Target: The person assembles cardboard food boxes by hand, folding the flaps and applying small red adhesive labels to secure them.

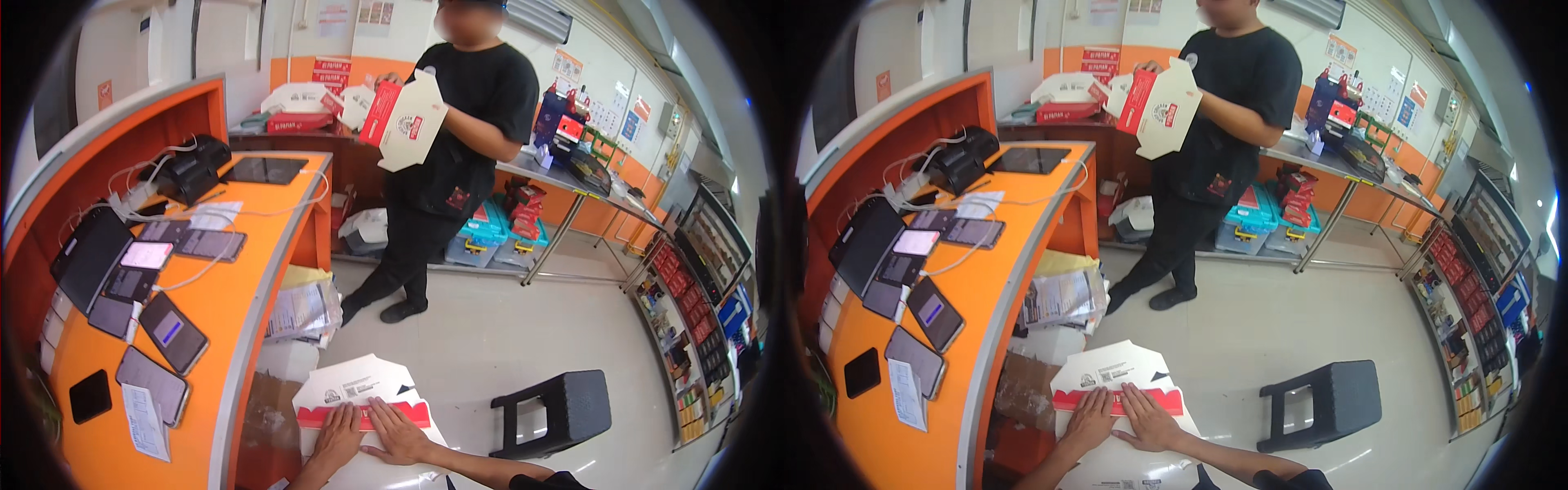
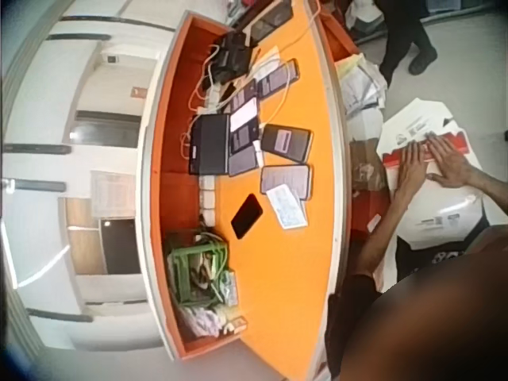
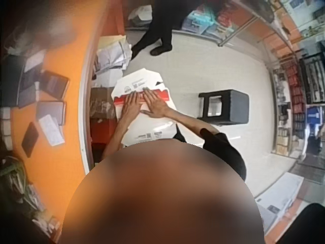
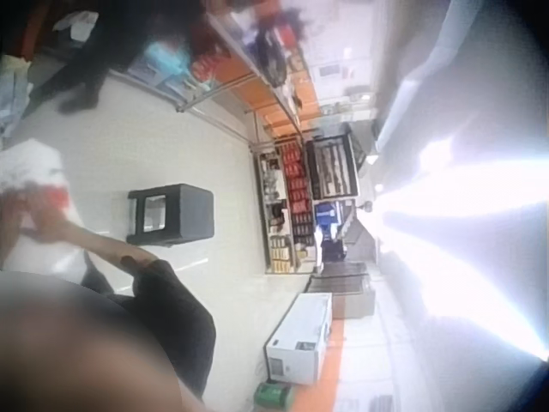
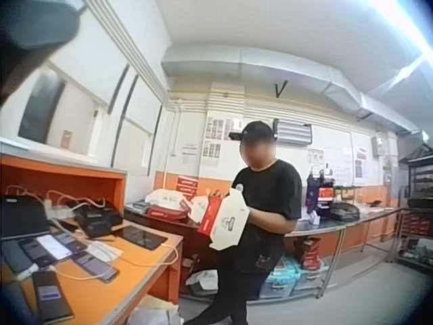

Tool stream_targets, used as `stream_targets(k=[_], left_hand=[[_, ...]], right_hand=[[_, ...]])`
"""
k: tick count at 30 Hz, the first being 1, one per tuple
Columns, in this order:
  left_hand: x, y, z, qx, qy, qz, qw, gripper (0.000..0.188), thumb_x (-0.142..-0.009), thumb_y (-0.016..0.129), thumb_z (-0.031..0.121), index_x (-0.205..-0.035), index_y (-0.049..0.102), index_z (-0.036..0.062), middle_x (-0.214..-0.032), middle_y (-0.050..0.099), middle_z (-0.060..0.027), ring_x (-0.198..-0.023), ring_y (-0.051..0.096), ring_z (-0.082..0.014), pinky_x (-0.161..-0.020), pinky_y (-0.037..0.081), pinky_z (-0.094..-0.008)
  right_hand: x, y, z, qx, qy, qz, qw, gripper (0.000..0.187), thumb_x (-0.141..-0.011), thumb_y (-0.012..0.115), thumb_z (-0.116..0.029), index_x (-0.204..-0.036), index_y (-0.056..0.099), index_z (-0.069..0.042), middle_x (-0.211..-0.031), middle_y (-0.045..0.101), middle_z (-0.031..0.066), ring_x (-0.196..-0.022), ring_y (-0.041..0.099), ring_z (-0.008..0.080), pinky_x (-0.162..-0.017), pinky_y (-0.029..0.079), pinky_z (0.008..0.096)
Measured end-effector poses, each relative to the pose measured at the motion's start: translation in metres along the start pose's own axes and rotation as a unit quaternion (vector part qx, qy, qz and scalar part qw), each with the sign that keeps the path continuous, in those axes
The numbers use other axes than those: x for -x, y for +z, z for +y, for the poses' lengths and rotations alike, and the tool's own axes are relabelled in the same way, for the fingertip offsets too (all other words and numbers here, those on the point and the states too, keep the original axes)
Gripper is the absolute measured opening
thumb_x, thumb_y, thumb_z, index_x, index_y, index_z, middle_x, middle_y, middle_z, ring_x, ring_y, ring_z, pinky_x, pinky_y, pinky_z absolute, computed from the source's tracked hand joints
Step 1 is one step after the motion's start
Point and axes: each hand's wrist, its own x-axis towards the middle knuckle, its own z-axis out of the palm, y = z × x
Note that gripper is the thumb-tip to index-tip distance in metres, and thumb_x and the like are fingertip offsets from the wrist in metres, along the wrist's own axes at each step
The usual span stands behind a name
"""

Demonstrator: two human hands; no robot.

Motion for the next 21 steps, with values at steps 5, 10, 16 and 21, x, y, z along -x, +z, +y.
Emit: stream_targets(k=[5, 10, 16, 21], left_hand=[[-0.072, -0.047, -0.019, 0.052, -0.059, -0.273, 0.959, 0.041, -0.078, 0.071, 0.040, -0.097, 0.068, 0.0032, -0.100, 0.068, -0.0206, -0.093, 0.067, -0.0334, -0.079, 0.053, -0.0472], [-0.103, -0.045, -0.076, 0.143, -0.014, -0.303, 0.942, 0.052, -0.077, 0.071, 0.046, -0.110, 0.067, 0.0060, -0.113, 0.065, -0.0168, -0.106, 0.061, -0.0345, -0.090, 0.048, -0.0432], [-0.100, -0.160, -0.070, 0.225, -0.017, -0.215, 0.950, 0.050, -0.078, 0.073, 0.042, -0.096, 0.069, -0.0042, -0.095, 0.067, -0.0227, -0.085, 0.064, -0.0367, -0.079, 0.049, -0.0398], [-0.103, -0.219, -0.056, 0.363, -0.092, -0.116, 0.920, 0.034, -0.078, 0.079, 0.025, -0.090, 0.070, -0.0048, -0.079, 0.070, -0.0134, -0.070, 0.066, -0.0190, -0.065, 0.051, -0.0299]], right_hand=[[-0.026, -0.027, 0.025, -0.024, -0.012, -0.024, 0.999, 0.079, -0.091, 0.053, -0.048, -0.139, 0.031, 0.012, -0.150, 0.023, 0.0304, -0.143, 0.020, 0.0395, -0.115, 0.020, 0.0479], [0.006, -0.070, 0.029, -0.083, 0.113, 0.234, 0.962, 0.067, -0.084, 0.069, -0.026, -0.137, 0.039, 0.002, -0.146, 0.031, 0.0262, -0.136, 0.032, 0.0386, -0.111, 0.027, 0.0507], [0.104, -0.049, 0.029, -0.676, 0.295, 0.098, 0.668, 0.065, -0.087, 0.069, -0.025, -0.139, 0.039, 0.001, -0.135, 0.049, 0.0192, -0.128, 0.045, 0.0291, -0.108, 0.034, 0.0403], [0.181, -0.032, 0.037, -0.752, 0.227, 0.090, 0.613, 0.099, -0.066, 0.086, -0.044, -0.140, 0.040, 0.001, -0.139, 0.048, 0.0125, -0.128, 0.044, 0.0248, -0.107, 0.033, 0.0427]])
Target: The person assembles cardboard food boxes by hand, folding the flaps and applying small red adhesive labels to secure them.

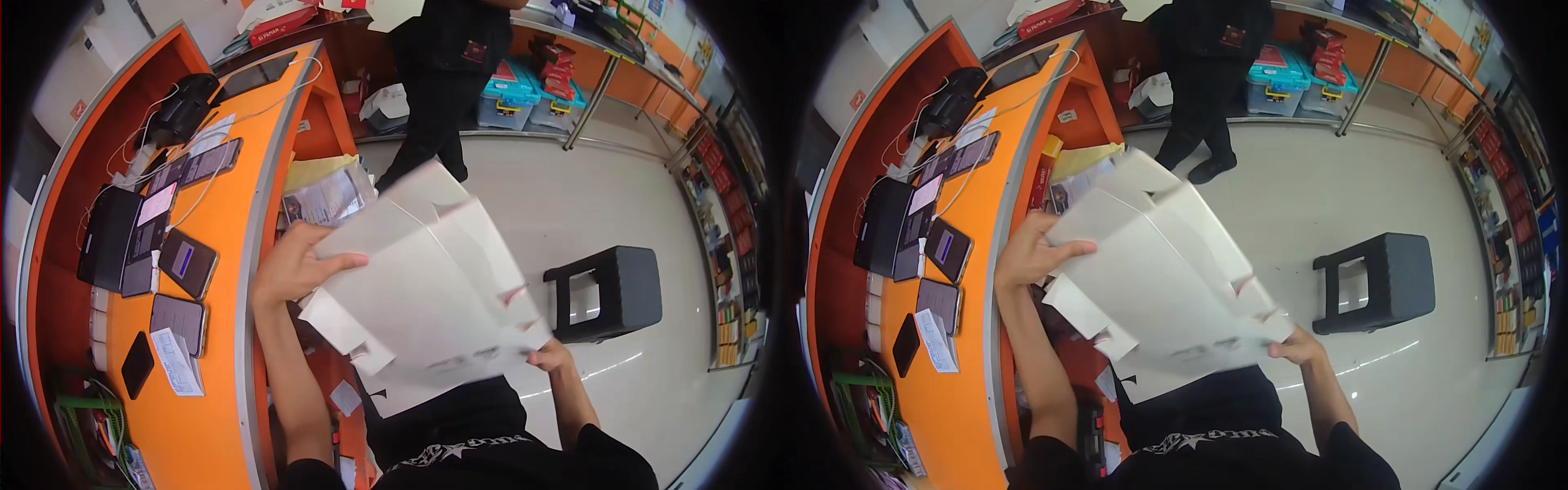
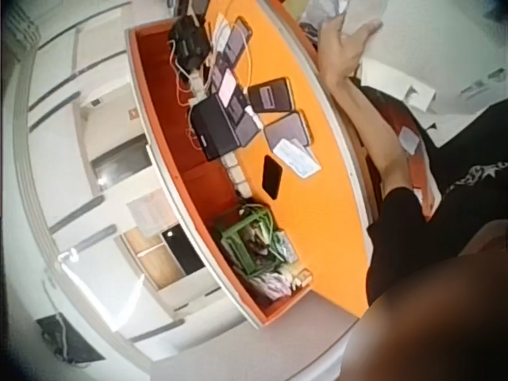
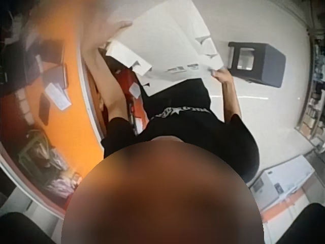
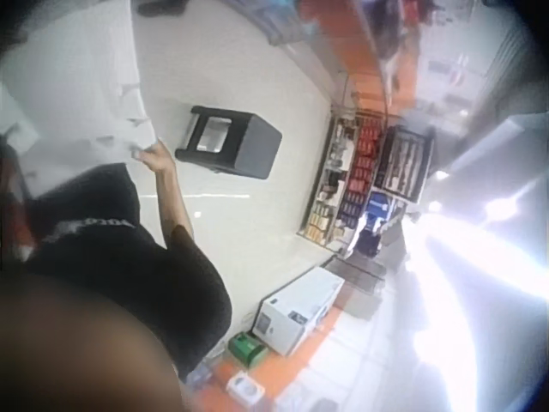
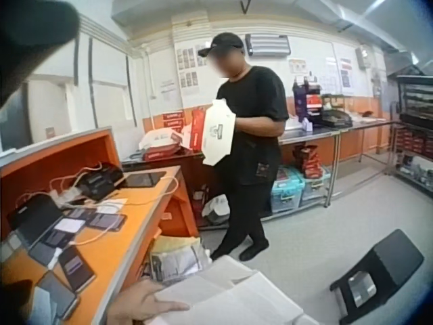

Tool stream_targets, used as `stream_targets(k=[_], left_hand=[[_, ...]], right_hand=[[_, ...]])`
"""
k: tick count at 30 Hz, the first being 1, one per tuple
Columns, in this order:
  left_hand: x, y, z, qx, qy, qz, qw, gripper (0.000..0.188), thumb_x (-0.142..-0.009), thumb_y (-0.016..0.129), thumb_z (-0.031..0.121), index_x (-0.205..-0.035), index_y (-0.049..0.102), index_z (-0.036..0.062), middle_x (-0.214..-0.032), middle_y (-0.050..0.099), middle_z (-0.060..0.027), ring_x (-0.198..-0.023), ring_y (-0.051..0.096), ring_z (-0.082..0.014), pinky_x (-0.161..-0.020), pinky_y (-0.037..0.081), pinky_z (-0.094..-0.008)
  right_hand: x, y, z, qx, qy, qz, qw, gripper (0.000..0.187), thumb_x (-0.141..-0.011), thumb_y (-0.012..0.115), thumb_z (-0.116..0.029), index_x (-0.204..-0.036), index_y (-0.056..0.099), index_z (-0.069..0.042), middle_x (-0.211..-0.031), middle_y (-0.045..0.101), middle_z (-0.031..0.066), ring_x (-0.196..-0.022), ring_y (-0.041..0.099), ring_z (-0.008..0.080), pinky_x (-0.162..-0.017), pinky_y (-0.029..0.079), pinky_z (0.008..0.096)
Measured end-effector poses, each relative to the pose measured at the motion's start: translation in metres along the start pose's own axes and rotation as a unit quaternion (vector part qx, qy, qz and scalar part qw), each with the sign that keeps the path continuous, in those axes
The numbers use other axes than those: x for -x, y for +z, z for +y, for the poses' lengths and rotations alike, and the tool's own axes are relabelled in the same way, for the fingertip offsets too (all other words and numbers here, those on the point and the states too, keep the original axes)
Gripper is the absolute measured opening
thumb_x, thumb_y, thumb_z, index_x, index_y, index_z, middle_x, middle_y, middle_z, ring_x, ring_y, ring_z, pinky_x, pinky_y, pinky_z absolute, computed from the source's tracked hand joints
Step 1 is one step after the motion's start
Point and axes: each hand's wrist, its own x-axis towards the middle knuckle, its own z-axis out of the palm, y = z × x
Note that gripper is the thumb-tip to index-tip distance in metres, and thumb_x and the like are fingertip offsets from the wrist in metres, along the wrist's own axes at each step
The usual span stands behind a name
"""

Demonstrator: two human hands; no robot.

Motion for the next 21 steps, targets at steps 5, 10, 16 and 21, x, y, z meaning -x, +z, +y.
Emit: stream_targets(k=[5, 10, 16, 21], left_hand=[[0.018, 0.019, 0.006, 0.207, -0.018, 0.202, 0.957, 0.031, -0.081, 0.077, 0.019, -0.094, 0.069, -0.0079, -0.085, 0.071, -0.0103, -0.072, 0.065, -0.0147, -0.067, 0.052, -0.0280], [0.035, 0.109, -0.027, 0.397, -0.127, 0.342, 0.842, 0.033, -0.086, 0.073, 0.019, -0.106, 0.066, -0.0069, -0.101, 0.068, -0.0120, -0.089, 0.062, -0.0149, -0.083, 0.049, -0.0305], [0.123, 0.248, -0.012, 0.584, -0.314, 0.302, 0.685, 0.046, -0.100, 0.053, 0.026, -0.132, 0.043, -0.0052, -0.129, 0.054, -0.0163, -0.107, 0.061, -0.0221, -0.098, 0.044, -0.0341], [0.149, 0.218, 0.011, 0.250, -0.131, -0.238, 0.929, 0.037, -0.096, 0.055, 0.029, -0.117, 0.057, -0.0024, -0.104, 0.066, -0.0157, -0.103, 0.063, -0.0305, -0.093, 0.047, -0.0381]], right_hand=[[-0.032, 0.003, -0.079, -0.114, -0.152, -0.015, 0.982, 0.092, -0.060, 0.089, -0.021, -0.137, 0.042, 0.001, -0.132, 0.054, 0.0121, -0.123, 0.050, 0.0262, -0.104, 0.038, 0.0436], [-0.092, 0.006, -0.162, 0.092, -0.040, 0.192, 0.976, 0.063, -0.067, 0.081, -0.004, -0.122, 0.052, 0.004, -0.108, 0.067, 0.0107, -0.094, 0.066, 0.0192, -0.086, 0.053, 0.0346], [-0.228, 0.016, -0.189, 0.417, 0.083, -0.129, 0.896, 0.066, -0.068, 0.078, -0.008, -0.128, 0.052, 0.000, -0.118, 0.062, 0.0157, -0.112, 0.058, 0.0261, -0.100, 0.044, 0.0387], [-0.314, 0.049, -0.130, 0.541, 0.150, -0.326, 0.760, 0.070, -0.063, 0.075, -0.011, -0.127, 0.052, 0.004, -0.114, 0.064, 0.0193, -0.103, 0.063, 0.0307, -0.093, 0.048, 0.0387]])
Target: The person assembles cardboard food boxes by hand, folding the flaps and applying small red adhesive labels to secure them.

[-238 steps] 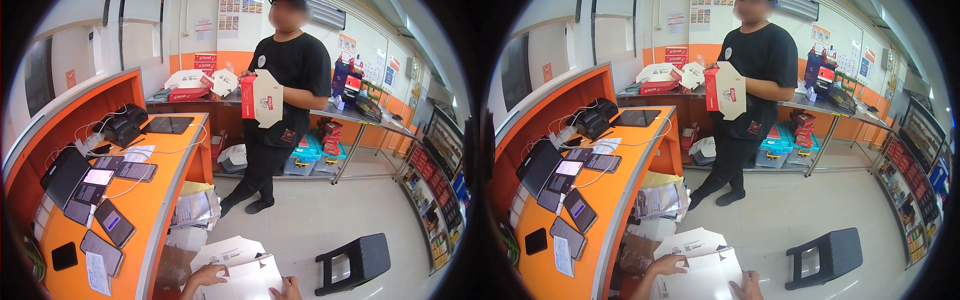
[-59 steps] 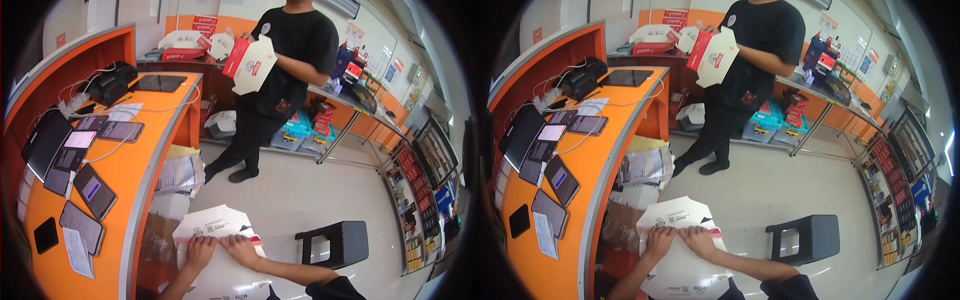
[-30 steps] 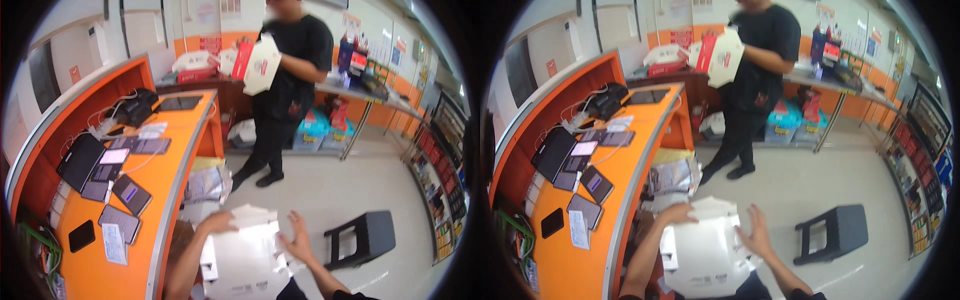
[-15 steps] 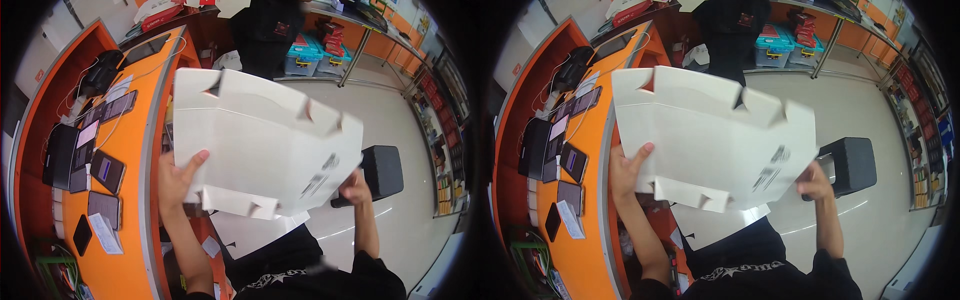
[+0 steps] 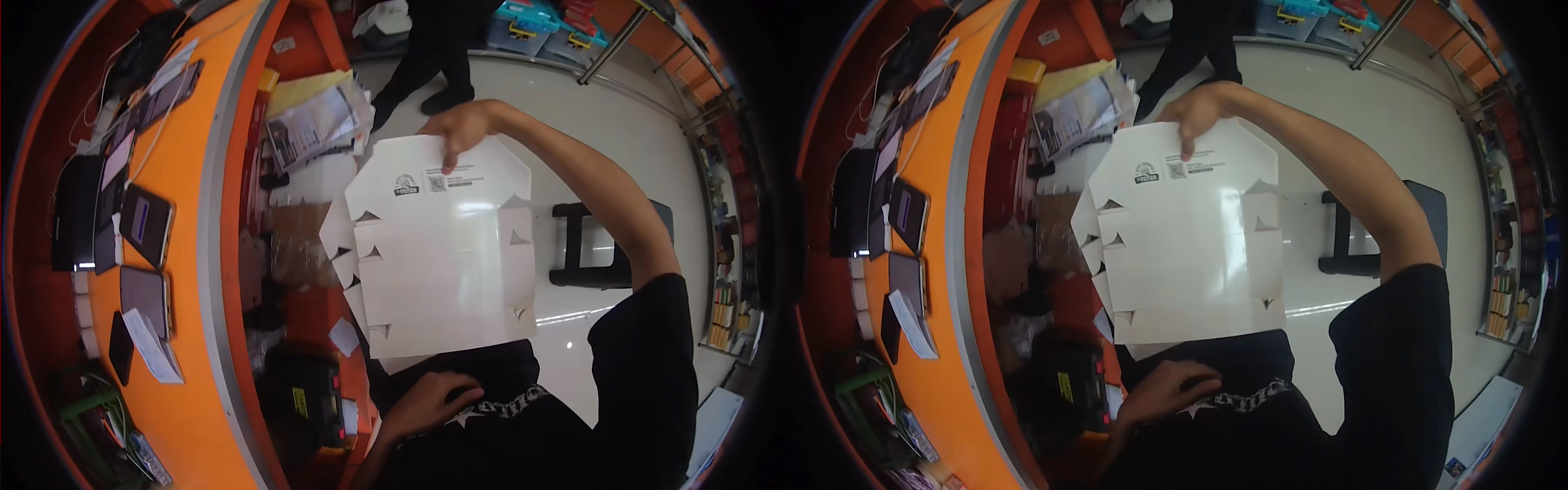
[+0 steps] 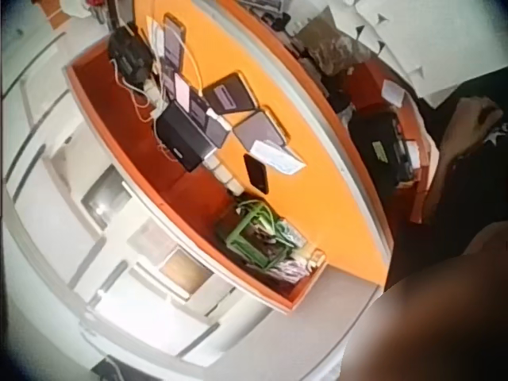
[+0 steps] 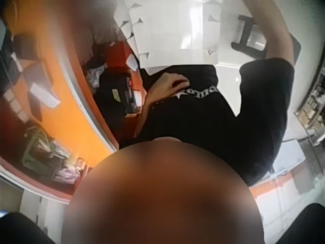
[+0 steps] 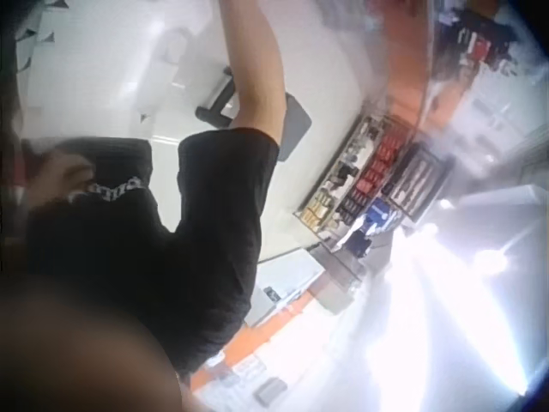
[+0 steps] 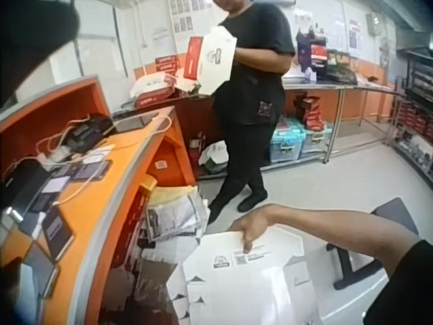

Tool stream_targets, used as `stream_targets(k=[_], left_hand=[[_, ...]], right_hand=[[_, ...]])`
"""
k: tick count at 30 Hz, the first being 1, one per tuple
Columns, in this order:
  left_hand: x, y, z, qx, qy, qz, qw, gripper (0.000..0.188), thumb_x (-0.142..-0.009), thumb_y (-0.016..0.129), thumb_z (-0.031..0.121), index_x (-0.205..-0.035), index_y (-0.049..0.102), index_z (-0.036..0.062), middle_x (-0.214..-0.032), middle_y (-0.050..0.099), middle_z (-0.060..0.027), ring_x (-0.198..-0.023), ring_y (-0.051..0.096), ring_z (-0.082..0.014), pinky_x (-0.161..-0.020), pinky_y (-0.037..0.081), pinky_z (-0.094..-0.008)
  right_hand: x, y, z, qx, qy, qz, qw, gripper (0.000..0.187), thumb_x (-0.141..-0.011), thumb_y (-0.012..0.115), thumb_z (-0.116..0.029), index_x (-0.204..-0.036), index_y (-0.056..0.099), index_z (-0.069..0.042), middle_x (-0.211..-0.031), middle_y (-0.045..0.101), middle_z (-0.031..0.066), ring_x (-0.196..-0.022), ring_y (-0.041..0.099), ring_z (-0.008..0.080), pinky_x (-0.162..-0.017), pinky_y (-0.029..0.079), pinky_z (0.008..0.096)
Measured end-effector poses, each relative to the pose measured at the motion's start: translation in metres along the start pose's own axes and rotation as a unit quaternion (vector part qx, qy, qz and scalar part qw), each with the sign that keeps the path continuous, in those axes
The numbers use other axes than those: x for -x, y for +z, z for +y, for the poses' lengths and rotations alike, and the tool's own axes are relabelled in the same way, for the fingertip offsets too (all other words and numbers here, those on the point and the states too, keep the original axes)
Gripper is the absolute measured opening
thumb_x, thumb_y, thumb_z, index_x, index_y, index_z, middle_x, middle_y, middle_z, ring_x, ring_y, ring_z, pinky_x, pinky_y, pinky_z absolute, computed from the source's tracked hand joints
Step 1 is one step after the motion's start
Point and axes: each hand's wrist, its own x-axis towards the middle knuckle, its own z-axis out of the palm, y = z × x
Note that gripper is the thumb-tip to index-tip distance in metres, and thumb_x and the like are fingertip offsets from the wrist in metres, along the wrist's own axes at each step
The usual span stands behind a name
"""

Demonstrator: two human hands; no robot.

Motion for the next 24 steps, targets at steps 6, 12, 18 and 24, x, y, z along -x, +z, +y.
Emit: stream_targets(k=[6, 12, 18, 24], left_hand=[[-0.073, -0.035, 0.008, -0.344, 0.116, 0.369, 0.856, 0.039, -0.089, 0.062, 0.014, -0.121, 0.054, -0.0070, -0.120, 0.052, -0.0200, -0.114, 0.051, -0.0320, -0.093, 0.047, -0.0398], [-0.097, -0.021, -0.038, -0.436, 0.110, 0.382, 0.807, 0.043, -0.089, 0.062, 0.015, -0.122, 0.052, -0.0107, -0.119, 0.049, -0.0220, -0.115, 0.049, -0.0364, -0.086, 0.053, -0.0376], [-0.108, -0.017, -0.040, -0.458, 0.092, 0.373, 0.801, 0.042, -0.088, 0.063, 0.014, -0.120, 0.052, -0.0108, -0.121, 0.049, -0.0220, -0.118, 0.049, -0.0349, -0.085, 0.054, -0.0344], [-0.101, -0.025, -0.045, -0.474, 0.076, 0.322, 0.816, 0.044, -0.080, 0.059, 0.007, -0.119, 0.055, -0.0116, -0.123, 0.050, -0.0215, -0.121, 0.046, -0.0329, -0.099, 0.044, -0.0367]], right_hand=[[-0.023, 0.012, -0.047, 0.083, -0.049, -0.015, 0.995, 0.065, -0.062, 0.073, -0.013, -0.122, 0.056, 0.004, -0.109, 0.067, 0.0189, -0.096, 0.066, 0.0292, -0.087, 0.050, 0.0362], [-0.016, 0.018, -0.048, 0.139, -0.008, 0.031, 0.990, 0.067, -0.063, 0.073, -0.016, -0.126, 0.056, -0.002, -0.109, 0.067, 0.0175, -0.097, 0.065, 0.0311, -0.088, 0.050, 0.0365], [0.002, 0.035, -0.054, 0.208, 0.007, 0.063, 0.976, 0.063, -0.075, 0.070, -0.017, -0.134, 0.051, -0.006, -0.113, 0.062, 0.0180, -0.113, 0.053, 0.0303, -0.093, 0.045, 0.0392], [0.059, 0.108, -0.100, 0.335, 0.020, 0.135, 0.932, 0.048, -0.073, 0.061, -0.001, -0.121, 0.054, -0.007, -0.094, 0.065, 0.0175, -0.079, 0.065, 0.0336, -0.070, 0.052, 0.0424]])
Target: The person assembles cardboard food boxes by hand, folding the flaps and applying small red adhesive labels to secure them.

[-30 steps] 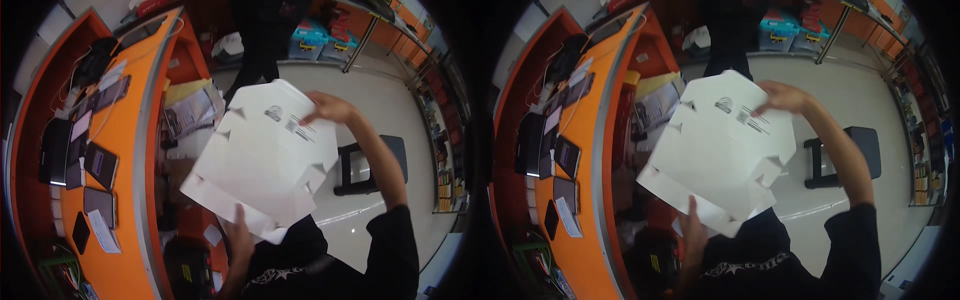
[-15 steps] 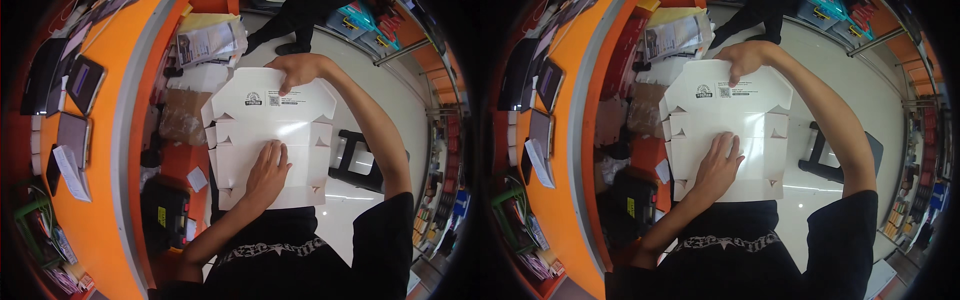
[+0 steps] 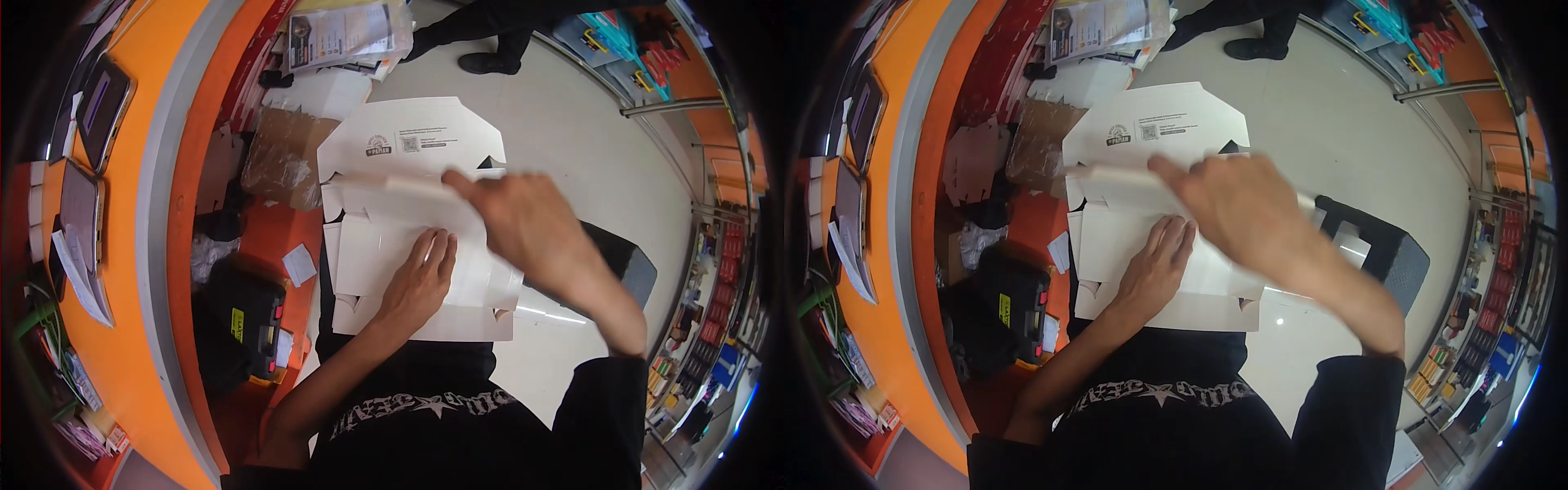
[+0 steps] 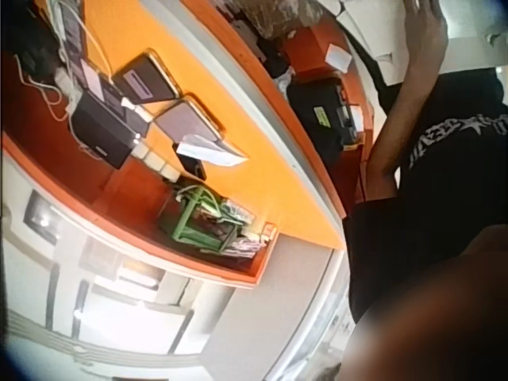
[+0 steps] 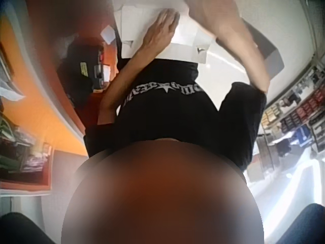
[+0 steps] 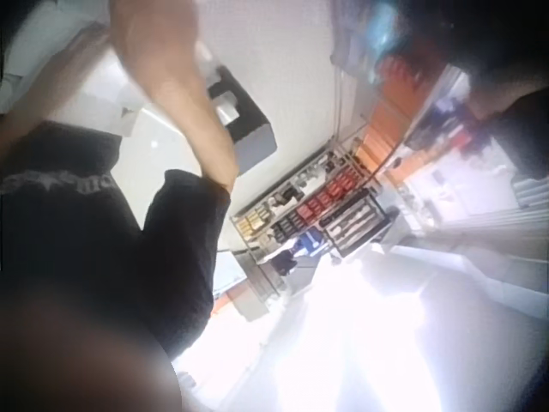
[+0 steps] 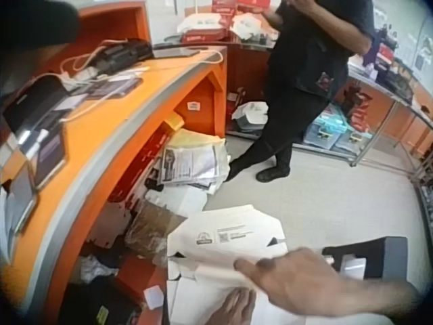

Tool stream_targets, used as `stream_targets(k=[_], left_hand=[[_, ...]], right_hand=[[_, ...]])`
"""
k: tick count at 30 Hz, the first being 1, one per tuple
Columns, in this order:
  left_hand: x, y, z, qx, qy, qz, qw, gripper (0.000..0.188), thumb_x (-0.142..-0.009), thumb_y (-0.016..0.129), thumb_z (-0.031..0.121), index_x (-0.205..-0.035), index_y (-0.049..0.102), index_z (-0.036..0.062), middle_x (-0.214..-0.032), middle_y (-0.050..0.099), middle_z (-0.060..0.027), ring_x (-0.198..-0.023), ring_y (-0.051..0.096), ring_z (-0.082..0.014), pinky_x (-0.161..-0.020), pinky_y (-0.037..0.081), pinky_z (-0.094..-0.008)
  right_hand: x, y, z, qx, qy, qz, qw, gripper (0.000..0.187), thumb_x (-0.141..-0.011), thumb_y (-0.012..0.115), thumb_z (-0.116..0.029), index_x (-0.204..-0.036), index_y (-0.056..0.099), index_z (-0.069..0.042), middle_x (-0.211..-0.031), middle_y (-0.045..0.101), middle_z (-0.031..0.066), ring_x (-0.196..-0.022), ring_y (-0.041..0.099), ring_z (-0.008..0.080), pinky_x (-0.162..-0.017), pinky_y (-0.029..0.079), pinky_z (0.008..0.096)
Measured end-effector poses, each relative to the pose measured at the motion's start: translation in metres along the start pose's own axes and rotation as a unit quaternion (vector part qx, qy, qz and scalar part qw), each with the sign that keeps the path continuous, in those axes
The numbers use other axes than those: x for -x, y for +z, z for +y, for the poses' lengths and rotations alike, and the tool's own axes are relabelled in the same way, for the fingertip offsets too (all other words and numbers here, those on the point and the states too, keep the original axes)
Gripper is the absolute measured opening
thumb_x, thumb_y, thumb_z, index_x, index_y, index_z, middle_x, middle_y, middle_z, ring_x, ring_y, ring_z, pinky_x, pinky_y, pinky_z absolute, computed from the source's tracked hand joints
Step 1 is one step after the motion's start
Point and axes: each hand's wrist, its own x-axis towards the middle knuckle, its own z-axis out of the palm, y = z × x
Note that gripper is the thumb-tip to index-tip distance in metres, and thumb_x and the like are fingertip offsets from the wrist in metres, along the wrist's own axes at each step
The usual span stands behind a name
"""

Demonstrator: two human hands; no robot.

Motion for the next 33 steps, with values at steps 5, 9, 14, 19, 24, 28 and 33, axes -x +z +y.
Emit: stream_targets(k=[5, 9, 14, 19, 24, 28, 33], left_hand=[[0.006, 0.012, 0.006, 0.129, -0.069, -0.075, 0.986, 0.045, -0.077, 0.057, 0.006, -0.119, 0.057, -0.0114, -0.124, 0.051, -0.0198, -0.122, 0.044, -0.0322, -0.105, 0.041, -0.0390], [0.007, -0.001, 0.009, 0.040, -0.038, 0.001, 0.998, 0.051, -0.079, 0.056, 0.008, -0.124, 0.050, -0.0141, -0.125, 0.049, -0.0205, -0.122, 0.045, -0.0317, -0.107, 0.038, -0.0371], [0.014, -0.001, 0.013, 0.013, -0.053, -0.015, 0.998, 0.045, -0.081, 0.055, 0.007, -0.120, 0.053, -0.0139, -0.121, 0.052, -0.0196, -0.116, 0.049, -0.0317, -0.105, 0.041, -0.0359], [0.028, -0.003, 0.011, 0.141, -0.096, -0.107, 0.980, 0.044, -0.084, 0.058, 0.014, -0.121, 0.055, -0.0093, -0.120, 0.055, -0.0182, -0.115, 0.050, -0.0338, -0.103, 0.040, -0.0367], [0.044, -0.011, 0.013, 0.125, -0.095, -0.120, 0.980, 0.047, -0.084, 0.060, 0.018, -0.122, 0.054, -0.0084, -0.123, 0.053, -0.0190, -0.118, 0.047, -0.0355, -0.105, 0.035, -0.0405], [0.049, -0.013, 0.013, 0.114, -0.095, -0.126, 0.981, 0.050, -0.084, 0.061, 0.022, -0.123, 0.054, -0.0076, -0.126, 0.052, -0.0196, -0.121, 0.044, -0.0369, -0.107, 0.032, -0.0436], [0.051, -0.022, 0.002, 0.093, -0.109, -0.127, 0.982, 0.054, -0.084, 0.063, 0.026, -0.125, 0.053, -0.0067, -0.129, 0.050, -0.0204, -0.125, 0.041, -0.0387, -0.109, 0.028, -0.0474]], right_hand=[[0.029, 0.034, -0.025, 0.044, -0.031, 0.185, 0.981, 0.031, -0.076, 0.060, -0.006, -0.107, 0.053, -0.008, -0.071, 0.060, 0.0095, -0.065, 0.065, 0.0276, -0.058, 0.052, 0.0371], [0.015, 0.027, -0.010, 0.035, -0.002, 0.171, 0.985, 0.032, -0.075, 0.061, -0.006, -0.105, 0.053, -0.008, -0.071, 0.059, 0.0085, -0.063, 0.065, 0.0263, -0.054, 0.051, 0.0360], [0.017, 0.030, -0.025, 0.063, -0.038, 0.189, 0.979, 0.031, -0.073, 0.063, -0.008, -0.102, 0.052, -0.007, -0.072, 0.058, 0.0072, -0.063, 0.064, 0.0215, -0.052, 0.050, 0.0327], [0.063, 0.065, -0.068, 0.135, -0.072, 0.220, 0.963, 0.031, -0.078, 0.057, -0.013, -0.107, 0.050, -0.001, -0.098, 0.060, 0.0295, -0.088, 0.065, 0.0392, -0.072, 0.056, 0.0411], [0.092, 0.122, -0.101, 0.097, -0.037, 0.201, 0.974, 0.029, -0.087, 0.052, -0.012, -0.113, 0.051, 0.001, -0.120, 0.051, 0.0395, -0.107, 0.058, 0.0486, -0.083, 0.054, 0.0492], [0.097, 0.143, -0.111, 0.055, -0.008, 0.218, 0.974, 0.034, -0.087, 0.053, -0.011, -0.119, 0.052, 0.000, -0.126, 0.049, 0.0380, -0.114, 0.055, 0.0485, -0.088, 0.052, 0.0490], [0.103, 0.147, -0.107, 0.030, -0.023, 0.207, 0.978, 0.035, -0.087, 0.053, -0.008, -0.121, 0.055, 0.001, -0.130, 0.048, 0.0359, -0.117, 0.054, 0.0475, -0.089, 0.052, 0.0464]])
